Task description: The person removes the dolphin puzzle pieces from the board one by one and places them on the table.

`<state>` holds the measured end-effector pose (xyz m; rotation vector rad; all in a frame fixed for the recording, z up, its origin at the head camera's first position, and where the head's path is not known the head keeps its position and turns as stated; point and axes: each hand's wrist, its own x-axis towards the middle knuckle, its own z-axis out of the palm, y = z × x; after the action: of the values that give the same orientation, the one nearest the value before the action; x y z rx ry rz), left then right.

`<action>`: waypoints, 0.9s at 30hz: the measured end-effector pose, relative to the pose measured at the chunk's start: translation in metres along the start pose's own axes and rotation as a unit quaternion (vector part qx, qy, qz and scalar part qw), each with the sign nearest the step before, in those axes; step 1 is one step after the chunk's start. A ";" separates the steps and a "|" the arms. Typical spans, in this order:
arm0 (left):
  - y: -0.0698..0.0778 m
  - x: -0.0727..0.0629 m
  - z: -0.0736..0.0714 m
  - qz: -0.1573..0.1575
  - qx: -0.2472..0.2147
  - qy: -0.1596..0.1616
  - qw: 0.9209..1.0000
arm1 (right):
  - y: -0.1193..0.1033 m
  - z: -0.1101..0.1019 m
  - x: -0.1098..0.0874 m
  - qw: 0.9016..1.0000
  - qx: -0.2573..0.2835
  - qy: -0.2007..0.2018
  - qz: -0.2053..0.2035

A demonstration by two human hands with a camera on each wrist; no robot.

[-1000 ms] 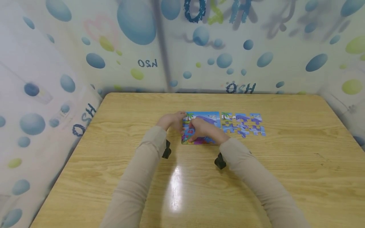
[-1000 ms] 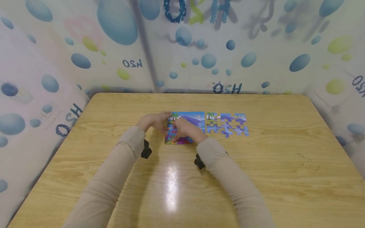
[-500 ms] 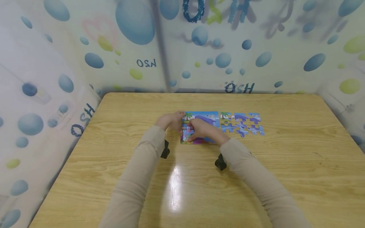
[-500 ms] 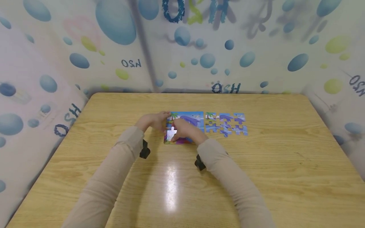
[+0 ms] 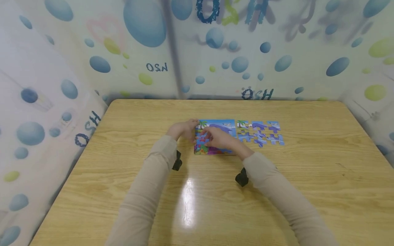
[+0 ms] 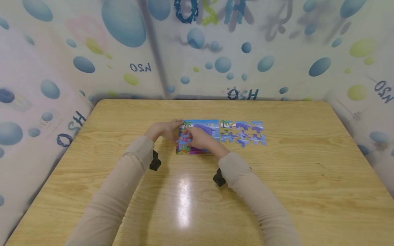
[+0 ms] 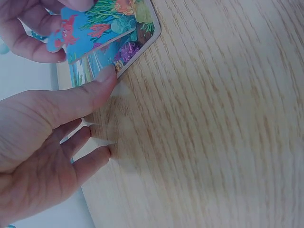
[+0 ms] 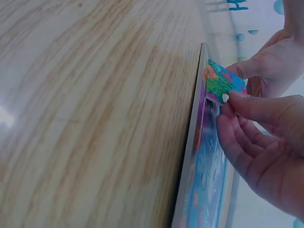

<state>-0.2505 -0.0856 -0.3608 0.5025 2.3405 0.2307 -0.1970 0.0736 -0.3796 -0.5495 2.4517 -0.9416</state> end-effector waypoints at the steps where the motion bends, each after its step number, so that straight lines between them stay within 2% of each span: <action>1: 0.000 0.000 0.000 0.000 -0.002 0.000 1.000 | 0.001 -0.001 -0.001 1.000 0.008 -0.001 -0.003; 6: 0.000 -0.001 0.000 0.003 0.004 0.002 1.000 | 0.007 -0.006 -0.005 0.999 0.045 0.000 -0.010; 16: -0.001 0.002 0.002 0.009 0.008 0.010 1.000 | 0.030 -0.031 -0.031 0.992 0.120 -0.011 0.029; 23: -0.002 0.002 0.002 0.010 0.002 0.016 1.000 | 0.055 -0.048 -0.056 0.990 0.126 0.005 0.065; 27: -0.001 0.001 0.002 0.012 0.001 0.018 1.000 | 0.066 -0.054 -0.069 0.990 0.125 0.014 0.069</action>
<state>-0.2503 -0.0864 -0.3636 0.5313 2.3703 0.2494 -0.1828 0.1817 -0.3716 -0.2795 2.3153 -1.1816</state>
